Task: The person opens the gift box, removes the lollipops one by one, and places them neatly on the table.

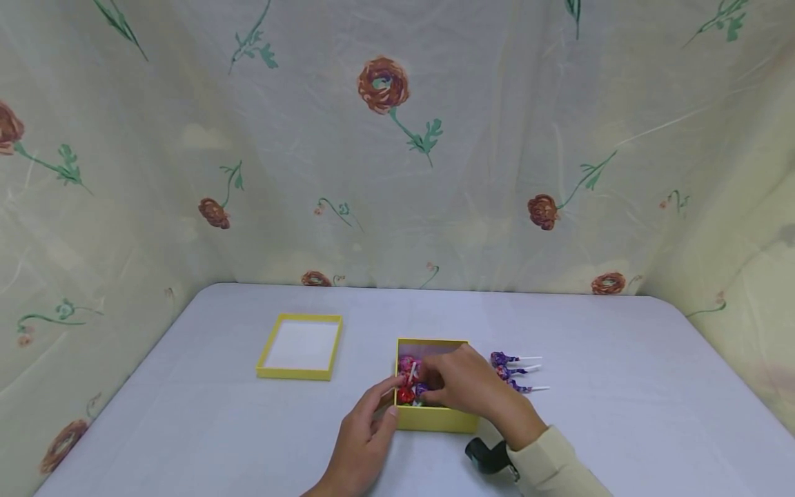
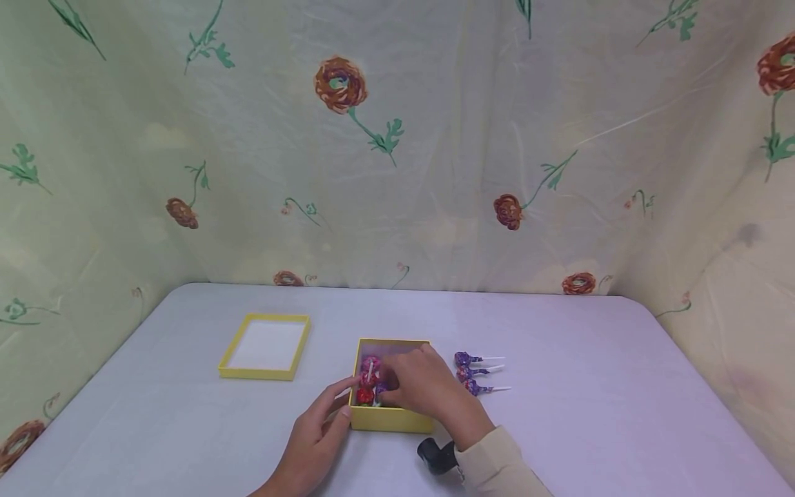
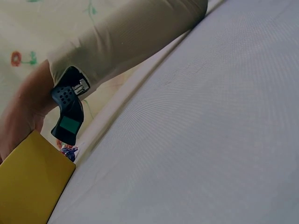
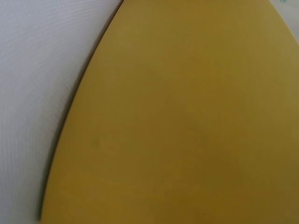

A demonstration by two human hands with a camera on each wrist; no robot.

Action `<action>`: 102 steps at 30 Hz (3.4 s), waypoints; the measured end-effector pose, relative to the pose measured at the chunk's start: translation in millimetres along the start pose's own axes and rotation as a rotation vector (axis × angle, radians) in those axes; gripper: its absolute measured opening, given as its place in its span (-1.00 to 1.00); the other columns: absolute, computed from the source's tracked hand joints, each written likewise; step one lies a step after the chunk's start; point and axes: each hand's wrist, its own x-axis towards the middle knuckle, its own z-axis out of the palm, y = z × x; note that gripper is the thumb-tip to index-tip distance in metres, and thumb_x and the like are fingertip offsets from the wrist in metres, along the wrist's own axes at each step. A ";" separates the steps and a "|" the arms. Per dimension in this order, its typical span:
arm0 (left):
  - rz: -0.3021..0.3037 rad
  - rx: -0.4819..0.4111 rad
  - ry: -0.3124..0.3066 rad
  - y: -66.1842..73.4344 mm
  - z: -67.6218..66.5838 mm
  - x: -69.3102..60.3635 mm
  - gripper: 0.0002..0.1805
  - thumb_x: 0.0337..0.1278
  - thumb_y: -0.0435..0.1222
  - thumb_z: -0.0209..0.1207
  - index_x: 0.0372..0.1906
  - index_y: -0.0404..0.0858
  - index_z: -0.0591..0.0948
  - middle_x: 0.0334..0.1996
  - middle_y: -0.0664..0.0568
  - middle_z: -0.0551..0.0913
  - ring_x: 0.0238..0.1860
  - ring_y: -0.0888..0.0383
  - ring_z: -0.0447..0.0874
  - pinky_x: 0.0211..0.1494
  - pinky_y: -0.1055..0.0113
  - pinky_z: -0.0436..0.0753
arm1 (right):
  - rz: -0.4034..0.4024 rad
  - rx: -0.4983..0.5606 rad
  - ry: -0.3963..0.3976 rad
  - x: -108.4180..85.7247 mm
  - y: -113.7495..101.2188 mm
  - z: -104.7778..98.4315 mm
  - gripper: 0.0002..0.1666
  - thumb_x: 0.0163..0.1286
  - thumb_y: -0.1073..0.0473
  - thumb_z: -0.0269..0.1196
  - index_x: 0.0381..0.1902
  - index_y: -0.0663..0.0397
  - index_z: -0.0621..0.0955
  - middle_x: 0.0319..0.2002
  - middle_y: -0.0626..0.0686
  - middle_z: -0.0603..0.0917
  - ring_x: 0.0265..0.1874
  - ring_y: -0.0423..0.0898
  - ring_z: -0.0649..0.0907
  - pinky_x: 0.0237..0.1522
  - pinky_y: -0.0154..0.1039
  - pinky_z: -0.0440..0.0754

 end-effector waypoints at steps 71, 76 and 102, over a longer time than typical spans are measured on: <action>0.005 -0.023 -0.001 2.2 -0.8 -0.8 -0.59 0.45 -0.25 -0.05 0.33 0.05 0.37 0.33 0.10 0.38 0.29 0.01 0.41 0.14 0.25 0.59 | -0.116 0.307 0.233 0.2 -8.1 -24.5 -0.70 0.24 0.20 0.34 -0.06 0.05 0.60 -0.13 -0.13 0.63 -0.20 -0.26 0.58 -0.09 -0.37 0.65; 0.031 -0.027 0.003 1.2 -1.0 -1.3 -0.58 0.45 -0.27 -0.05 0.33 0.00 0.37 0.32 0.07 0.39 0.29 0.00 0.42 0.12 0.28 0.60 | -0.159 0.283 0.232 -0.7 -8.0 -24.7 -0.72 0.23 0.22 0.35 -0.08 0.03 0.61 -0.15 -0.11 0.64 -0.22 -0.25 0.58 -0.14 -0.35 0.66; -0.012 -0.005 -0.012 1.0 0.2 -0.1 -0.57 0.46 -0.25 -0.08 0.35 -0.01 0.35 0.33 0.12 0.37 0.30 0.06 0.41 0.16 0.33 0.57 | -0.080 0.171 0.132 -9.2 3.0 -40.5 -0.72 0.17 0.24 0.39 -0.14 -0.01 0.62 -0.21 -0.13 0.65 -0.27 -0.24 0.59 -0.18 -0.33 0.66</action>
